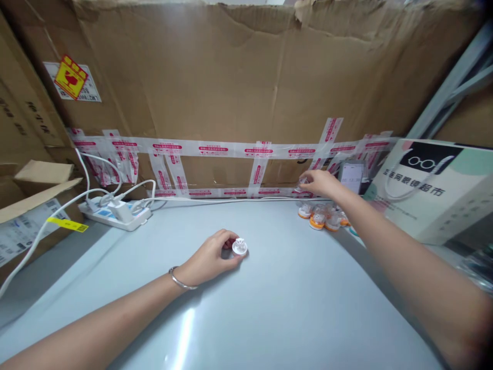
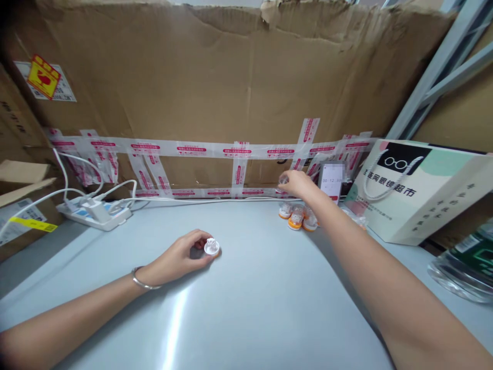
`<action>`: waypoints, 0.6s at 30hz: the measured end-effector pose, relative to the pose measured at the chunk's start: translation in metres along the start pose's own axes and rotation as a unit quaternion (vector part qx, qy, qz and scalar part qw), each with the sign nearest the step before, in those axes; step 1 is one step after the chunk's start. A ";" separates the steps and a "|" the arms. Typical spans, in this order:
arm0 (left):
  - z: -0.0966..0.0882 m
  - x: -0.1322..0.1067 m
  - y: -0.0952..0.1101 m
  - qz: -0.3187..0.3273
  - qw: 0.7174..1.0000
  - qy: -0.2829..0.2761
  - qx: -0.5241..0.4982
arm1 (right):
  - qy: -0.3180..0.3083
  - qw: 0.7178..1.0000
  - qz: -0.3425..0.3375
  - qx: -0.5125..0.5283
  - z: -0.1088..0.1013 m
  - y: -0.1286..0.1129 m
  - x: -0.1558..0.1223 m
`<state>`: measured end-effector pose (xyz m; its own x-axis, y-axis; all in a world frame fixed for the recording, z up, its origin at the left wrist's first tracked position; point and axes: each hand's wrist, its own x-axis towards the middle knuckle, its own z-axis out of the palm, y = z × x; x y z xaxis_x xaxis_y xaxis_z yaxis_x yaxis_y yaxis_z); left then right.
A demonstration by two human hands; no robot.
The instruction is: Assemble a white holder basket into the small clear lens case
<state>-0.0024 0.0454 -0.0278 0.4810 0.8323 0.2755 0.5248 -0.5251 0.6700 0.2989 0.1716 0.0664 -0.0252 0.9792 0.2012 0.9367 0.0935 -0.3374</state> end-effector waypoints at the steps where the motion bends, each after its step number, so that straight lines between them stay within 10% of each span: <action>1: 0.000 0.000 0.000 -0.002 1.000 -0.001 -0.003 | 0.006 0.999 -0.027 0.020 -0.004 -0.011 -0.009; 9: 0.001 0.001 -0.002 -0.013 1.000 0.009 -0.006 | -0.188 0.910 -0.284 0.236 0.021 -0.100 -0.096; 18: 0.000 0.001 -0.002 -0.016 1.000 -0.003 -0.022 | -0.195 0.904 -0.310 0.219 0.037 -0.100 -0.099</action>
<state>-0.0031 0.0471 -0.0284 0.4687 0.8471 0.2504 0.5079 -0.4903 0.7083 0.1951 0.0724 0.0464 -0.6995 0.6950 0.1660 0.4739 0.6251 -0.6202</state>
